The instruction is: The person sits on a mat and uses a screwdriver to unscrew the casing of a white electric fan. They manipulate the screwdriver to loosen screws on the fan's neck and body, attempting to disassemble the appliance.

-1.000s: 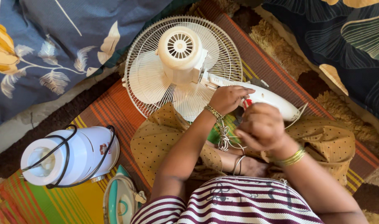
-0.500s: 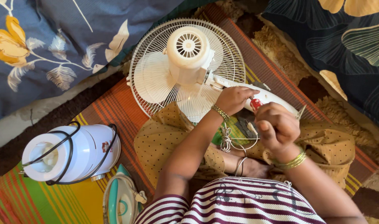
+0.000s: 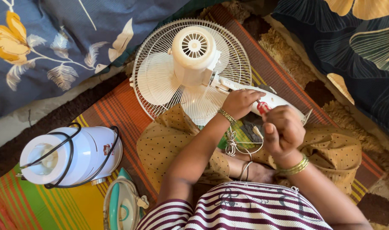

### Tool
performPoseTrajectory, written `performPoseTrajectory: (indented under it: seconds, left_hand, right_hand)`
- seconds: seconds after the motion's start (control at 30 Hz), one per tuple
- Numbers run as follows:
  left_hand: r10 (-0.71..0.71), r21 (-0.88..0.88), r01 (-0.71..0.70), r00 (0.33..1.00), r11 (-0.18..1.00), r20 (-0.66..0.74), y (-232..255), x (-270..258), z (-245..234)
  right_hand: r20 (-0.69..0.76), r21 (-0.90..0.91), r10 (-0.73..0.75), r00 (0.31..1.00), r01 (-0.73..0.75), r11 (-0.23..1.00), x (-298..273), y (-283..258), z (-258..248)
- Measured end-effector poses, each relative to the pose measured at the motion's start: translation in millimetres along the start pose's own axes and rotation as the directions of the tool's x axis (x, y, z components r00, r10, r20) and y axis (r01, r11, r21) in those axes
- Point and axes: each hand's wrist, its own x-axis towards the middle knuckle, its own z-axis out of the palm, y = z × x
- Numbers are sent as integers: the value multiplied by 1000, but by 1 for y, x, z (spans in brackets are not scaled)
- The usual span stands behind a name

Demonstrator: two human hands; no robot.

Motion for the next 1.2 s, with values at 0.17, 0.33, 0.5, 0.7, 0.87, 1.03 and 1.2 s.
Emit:
performPoseTrajectory:
  seconds: [0.17,0.33,0.5,0.7,0.87,1.03,1.2]
  left_hand:
    - [-37,14,37,998,999,59,-1,5,-1]
    - [3,99,-4,1000,995,8,0,6,3]
    - [96,59,-93,994,994,-50,2,-1,1]
    - [7,19,-8,999,1000,35,0,4,0]
    - [47,272,-68,995,960,82,0,15,-16]
    - [-207,577,45,954,815,218,6,14,-39]
    - [-163,602,19,969,798,185,7,16,-37]
  right_hand:
    - [452,573,-42,891,-254,779,20,59,-32]
    - [244,358,-14,970,-77,931,14,41,-26]
    - [-82,143,81,993,-68,987,-12,-7,-8]
    - [343,506,7,939,-191,841,9,45,-31]
    - [442,603,44,896,-333,725,24,63,-47]
    - [297,558,86,951,-246,793,11,41,-42]
    - [41,584,192,981,-179,791,13,13,-53]
